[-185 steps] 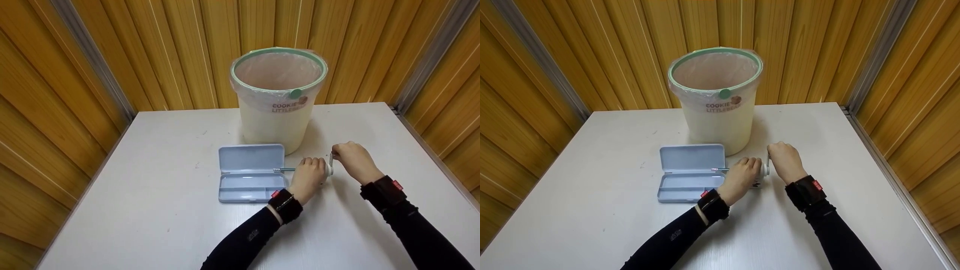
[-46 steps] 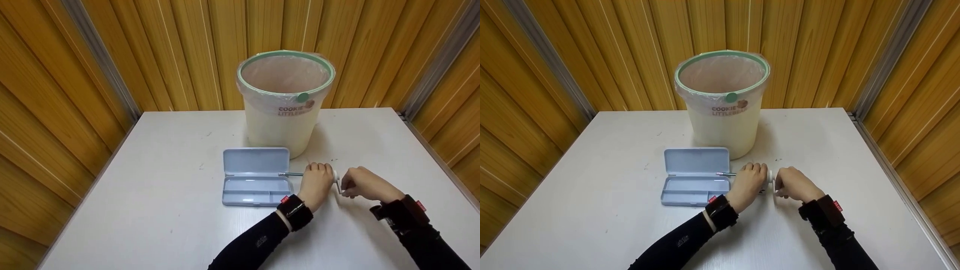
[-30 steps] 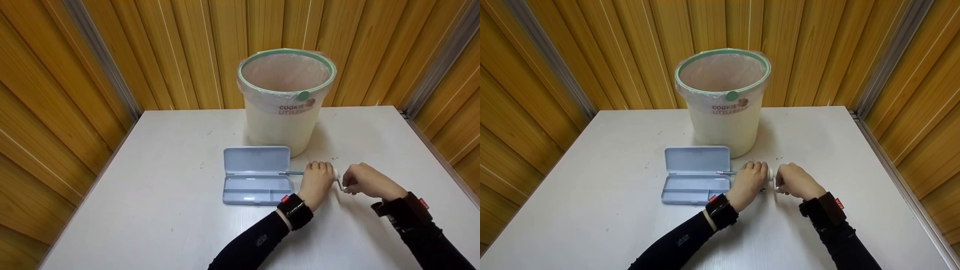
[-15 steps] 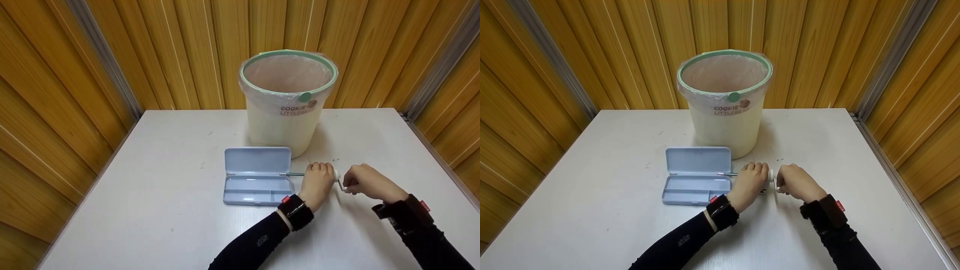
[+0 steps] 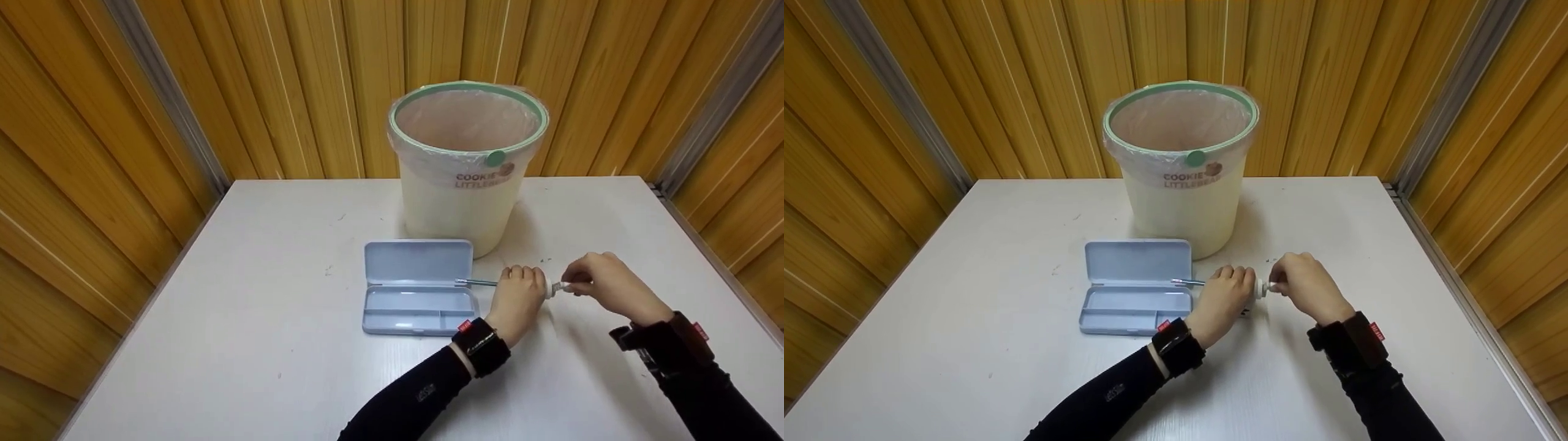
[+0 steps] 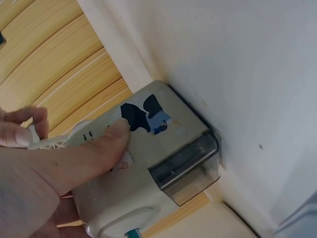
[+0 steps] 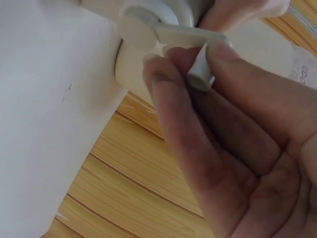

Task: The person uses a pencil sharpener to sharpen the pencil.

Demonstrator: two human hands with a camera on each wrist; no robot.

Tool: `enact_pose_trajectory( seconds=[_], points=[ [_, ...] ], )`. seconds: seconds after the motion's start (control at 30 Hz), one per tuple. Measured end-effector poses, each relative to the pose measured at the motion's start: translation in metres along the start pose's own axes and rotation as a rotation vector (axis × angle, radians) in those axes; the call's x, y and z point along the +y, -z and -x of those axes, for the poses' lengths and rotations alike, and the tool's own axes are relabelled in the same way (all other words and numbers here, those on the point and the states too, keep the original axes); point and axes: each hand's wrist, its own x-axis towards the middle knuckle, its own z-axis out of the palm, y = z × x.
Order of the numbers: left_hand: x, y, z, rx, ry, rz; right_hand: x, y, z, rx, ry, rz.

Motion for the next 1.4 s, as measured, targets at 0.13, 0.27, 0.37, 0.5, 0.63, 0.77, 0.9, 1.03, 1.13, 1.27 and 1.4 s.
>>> enact_pose_trajectory(
  seconds=[0.13,0.27,0.37,0.5,0.63,0.77,0.9,1.03,1.13,1.27,1.4],
  points=[
    [-0.002,-0.003,0.001,0.055,-0.001,-0.008,-0.001,0.001,-0.008,0.061,0.003,0.043],
    [-0.003,-0.006,0.002,0.086,-0.004,-0.011,-0.001,-0.001,-0.016,0.111,-0.008,0.081],
    [-0.004,-0.006,0.001,0.095,-0.006,-0.002,0.000,-0.003,-0.022,0.152,-0.022,0.110],
    [-0.005,-0.005,0.001,0.085,-0.012,0.005,0.001,-0.006,-0.026,0.180,-0.034,0.136],
    [-0.005,-0.004,0.001,0.093,-0.007,0.011,0.003,-0.009,-0.029,0.196,-0.041,0.144],
    [-0.006,-0.004,0.001,0.124,0.001,0.012,0.005,-0.011,-0.033,0.218,-0.048,0.151],
    [-0.006,-0.006,0.000,0.156,-0.010,0.015,0.008,-0.014,-0.036,0.222,-0.059,0.161],
    [-0.008,-0.009,0.001,0.167,-0.021,0.018,0.011,-0.018,-0.040,0.215,-0.061,0.167],
    [-0.008,-0.010,0.001,0.169,-0.024,0.017,0.014,-0.022,-0.043,0.217,-0.055,0.184],
    [-0.008,-0.010,0.001,0.171,-0.031,0.018,0.018,-0.028,-0.046,0.221,-0.059,0.196],
    [-0.007,-0.009,0.000,0.156,-0.037,0.026,0.023,-0.033,-0.048,0.197,-0.062,0.181]
  ],
)
